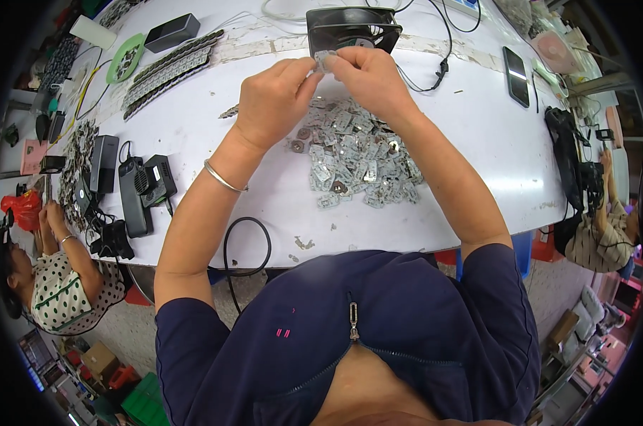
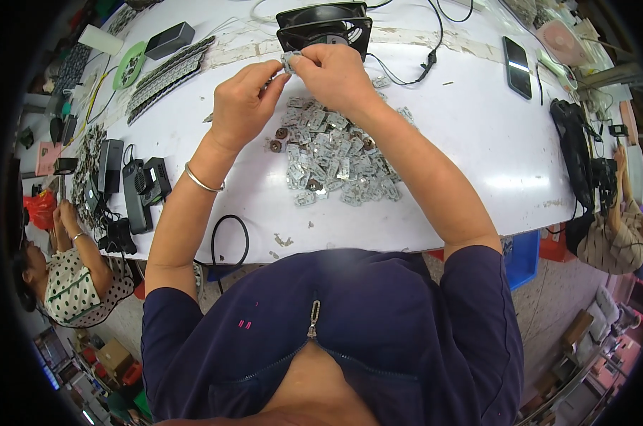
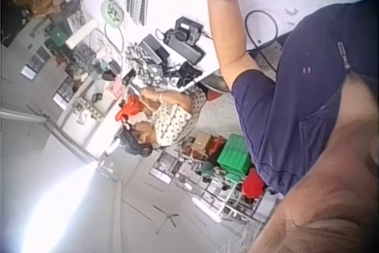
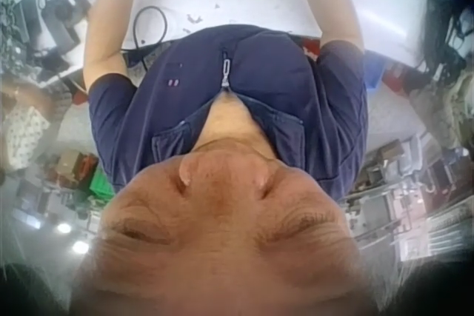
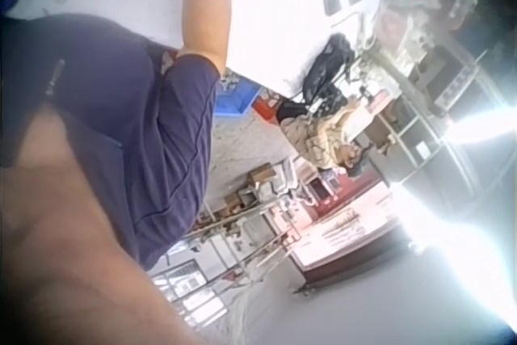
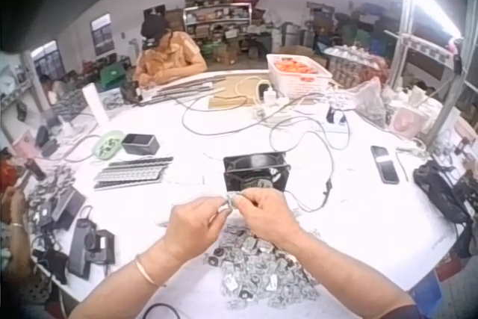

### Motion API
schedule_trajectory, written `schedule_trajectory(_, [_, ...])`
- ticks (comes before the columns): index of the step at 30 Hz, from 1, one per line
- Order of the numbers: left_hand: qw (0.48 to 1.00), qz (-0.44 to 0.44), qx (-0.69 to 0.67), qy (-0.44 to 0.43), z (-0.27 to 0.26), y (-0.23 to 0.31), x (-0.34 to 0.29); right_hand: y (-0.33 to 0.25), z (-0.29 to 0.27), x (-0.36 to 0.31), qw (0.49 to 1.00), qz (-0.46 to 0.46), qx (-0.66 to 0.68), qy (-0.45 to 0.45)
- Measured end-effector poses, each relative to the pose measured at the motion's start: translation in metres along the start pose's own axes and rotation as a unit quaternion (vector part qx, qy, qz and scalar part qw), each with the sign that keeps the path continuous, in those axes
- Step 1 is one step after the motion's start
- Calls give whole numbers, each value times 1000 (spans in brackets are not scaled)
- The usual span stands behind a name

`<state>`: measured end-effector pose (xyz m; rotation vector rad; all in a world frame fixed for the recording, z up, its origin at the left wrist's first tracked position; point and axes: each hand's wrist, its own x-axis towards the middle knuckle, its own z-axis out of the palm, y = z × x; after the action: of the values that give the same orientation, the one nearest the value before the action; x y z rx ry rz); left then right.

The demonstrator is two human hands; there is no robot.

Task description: The person sorts and inspects a large pile of small metal components by hand on a workbench.

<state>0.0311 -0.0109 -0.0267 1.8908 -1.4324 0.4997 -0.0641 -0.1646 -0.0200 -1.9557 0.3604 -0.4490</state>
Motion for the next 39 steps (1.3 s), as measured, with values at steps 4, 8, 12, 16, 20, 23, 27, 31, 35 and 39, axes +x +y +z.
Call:
schedule_trajectory(4, [998, -23, -44, -32, -2, 9, -3, 1, -7, -19, 999, 24, -19, -11])
schedule_trajectory(8, [980, -35, -115, -159, -9, 16, 1, 0, -23, -46, 994, 51, -46, -82])
schedule_trajectory(12, [962, -43, -170, -210, -15, 23, 4, -2, -35, -60, 996, -28, -80, -33])
schedule_trajectory(16, [946, -72, -197, -246, -20, 34, 13, -10, -29, -61, 993, -59, -29, -97])
schedule_trajectory(20, [926, -88, -250, -270, -20, 37, 18, -17, -24, -58, 989, 6, 11, -148])
schedule_trajectory(23, [910, -114, -252, -307, -23, 38, 20, -15, -22, -57, 987, -50, -25, -150])
schedule_trajectory(27, [898, -130, -268, -324, -27, 40, 23, -21, -24, -52, 989, -41, -21, -143])
schedule_trajectory(31, [947, -51, -205, -243, -29, 22, 27, -21, -40, -38, 992, -8, -27, -125])
schedule_trajectory(35, [803, -263, -354, -401, -41, 16, 33, -19, -43, -38, 991, -32, 14, -132])
schedule_trajectory(39, [747, -253, -429, -440, -45, 7, 31, -18, -44, -37, 969, -23, 118, -218])
